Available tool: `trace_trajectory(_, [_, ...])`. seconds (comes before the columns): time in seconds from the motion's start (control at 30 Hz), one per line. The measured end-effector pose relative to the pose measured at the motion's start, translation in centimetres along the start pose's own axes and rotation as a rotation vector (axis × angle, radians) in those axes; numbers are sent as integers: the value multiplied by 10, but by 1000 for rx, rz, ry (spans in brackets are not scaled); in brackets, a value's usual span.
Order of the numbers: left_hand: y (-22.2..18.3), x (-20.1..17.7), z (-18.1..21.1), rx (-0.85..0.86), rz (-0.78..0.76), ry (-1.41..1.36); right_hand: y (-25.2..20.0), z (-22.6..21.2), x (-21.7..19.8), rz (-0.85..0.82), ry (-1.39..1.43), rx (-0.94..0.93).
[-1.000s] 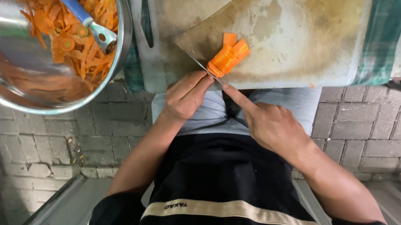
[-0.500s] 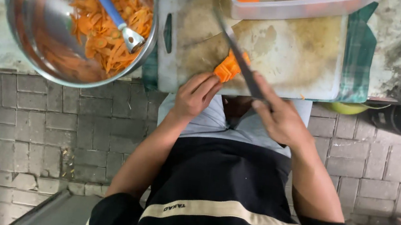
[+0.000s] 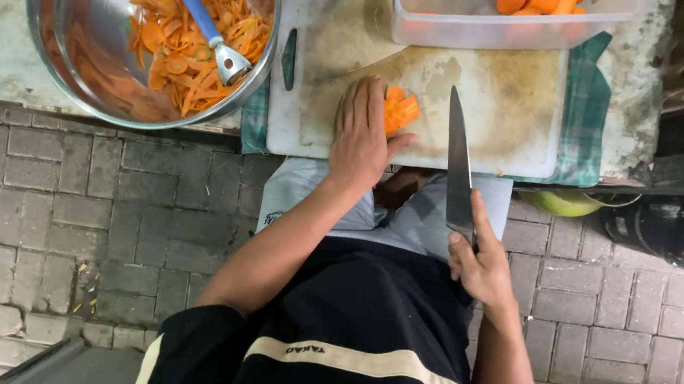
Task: Slicing carrots into smaller pieces on a cutting board and placing them in a container
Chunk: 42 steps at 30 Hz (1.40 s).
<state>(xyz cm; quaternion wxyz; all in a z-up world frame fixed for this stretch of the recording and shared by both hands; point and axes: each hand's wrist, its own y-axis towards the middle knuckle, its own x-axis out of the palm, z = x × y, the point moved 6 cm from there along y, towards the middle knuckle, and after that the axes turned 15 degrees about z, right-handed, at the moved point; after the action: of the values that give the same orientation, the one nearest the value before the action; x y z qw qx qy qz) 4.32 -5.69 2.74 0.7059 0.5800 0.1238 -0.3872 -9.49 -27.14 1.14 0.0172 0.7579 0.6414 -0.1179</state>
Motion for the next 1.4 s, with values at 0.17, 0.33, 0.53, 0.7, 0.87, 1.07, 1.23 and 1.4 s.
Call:
trace_trajectory(0.17, [10, 10, -1, -1, -68, -48, -6, 9, 5, 8, 83, -22])
trace_trajectory(0.33, [14, 51, 2, 104, -127, -116, -2, 9, 1, 31, 137, -56])
trace_trajectory(0.53, [35, 102, 24, 200, -86, -189, 1, 9, -1, 49, 297, -91])
trace_trajectory(0.7, [66, 99, 63, 432, -176, -179, -7, -1, -14, 192, 78, 28])
trace_trajectory(0.87, [72, 91, 69, 540, -156, -247, -17, 7, -36, 269, 159, 6])
trace_trajectory(1.07, [78, 108, 98, 613, -104, -122, -15, 7, -39, 267, 89, -3])
trace_trajectory(1.23, [81, 124, 106, 552, -480, -363, -10, 3, -25, 254, 106, -32])
trace_trajectory(1.4, [89, 9, 90, 592, 198, -741, -1, -9, -22, 270, 47, -257])
